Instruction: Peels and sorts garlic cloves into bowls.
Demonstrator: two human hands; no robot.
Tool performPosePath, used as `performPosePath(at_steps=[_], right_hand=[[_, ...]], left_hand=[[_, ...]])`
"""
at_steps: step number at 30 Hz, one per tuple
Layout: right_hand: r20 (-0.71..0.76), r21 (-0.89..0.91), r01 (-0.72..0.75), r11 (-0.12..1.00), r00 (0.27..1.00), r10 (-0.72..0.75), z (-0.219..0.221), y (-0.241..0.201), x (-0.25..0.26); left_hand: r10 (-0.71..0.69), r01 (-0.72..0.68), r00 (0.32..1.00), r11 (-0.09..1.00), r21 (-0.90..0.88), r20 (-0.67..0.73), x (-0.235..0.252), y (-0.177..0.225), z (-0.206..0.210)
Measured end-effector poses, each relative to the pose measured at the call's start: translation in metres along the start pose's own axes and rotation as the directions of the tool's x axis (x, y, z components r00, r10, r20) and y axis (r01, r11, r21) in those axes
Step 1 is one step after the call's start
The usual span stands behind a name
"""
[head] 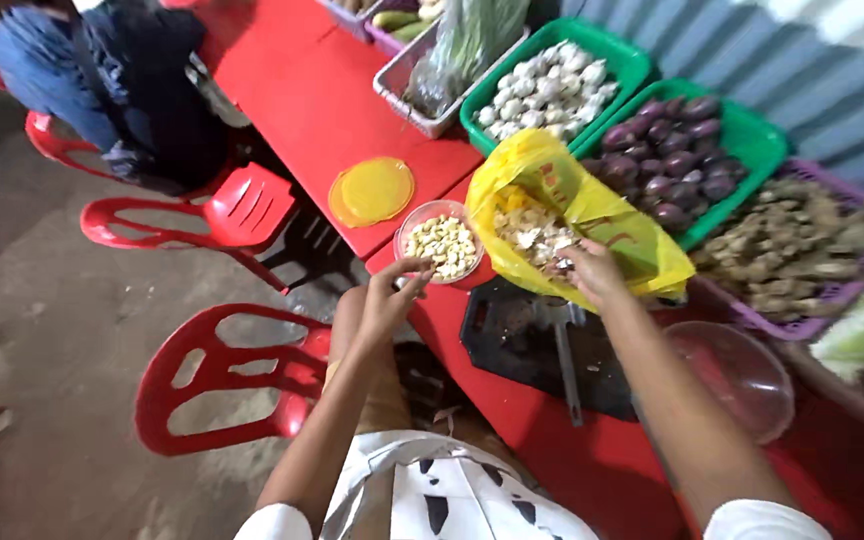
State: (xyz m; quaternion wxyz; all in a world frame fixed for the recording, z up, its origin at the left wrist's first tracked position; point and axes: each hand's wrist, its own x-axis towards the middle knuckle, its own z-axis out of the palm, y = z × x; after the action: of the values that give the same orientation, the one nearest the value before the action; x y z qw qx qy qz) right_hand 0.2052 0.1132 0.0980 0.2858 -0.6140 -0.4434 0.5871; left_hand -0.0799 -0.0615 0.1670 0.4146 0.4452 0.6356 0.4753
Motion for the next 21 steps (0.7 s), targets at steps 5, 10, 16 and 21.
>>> performPosePath(at_steps=[5, 10, 16, 21], right_hand=[[-0.011, 0.001, 0.023, 1.000, 1.000, -0.023, -0.023, 0.004, 0.012], [0.048, -0.019, 0.118, 0.993, 0.992, -0.117, -0.050, 0.019, -0.003], [0.005, -0.037, 0.087, 0.996, 0.996, -0.087, -0.066, 0.024, -0.008], [-0.016, -0.417, 0.117, 0.901, 0.991, -0.136, -0.046, 0.023, 0.016]], left_hand=[[0.007, -0.008, 0.999, 0.999, 0.031, 0.040, 0.009, 0.008, 0.018], [0.000, -0.003, 0.999, 0.996, 0.086, 0.041, 0.016, 0.011, 0.033], [0.137, -0.134, 0.988, 0.990, -0.048, 0.067, 0.032, 0.009, 0.055], [0.118, -0.122, 0.992, 0.987, -0.107, -0.040, 0.028, 0.007, 0.051]])
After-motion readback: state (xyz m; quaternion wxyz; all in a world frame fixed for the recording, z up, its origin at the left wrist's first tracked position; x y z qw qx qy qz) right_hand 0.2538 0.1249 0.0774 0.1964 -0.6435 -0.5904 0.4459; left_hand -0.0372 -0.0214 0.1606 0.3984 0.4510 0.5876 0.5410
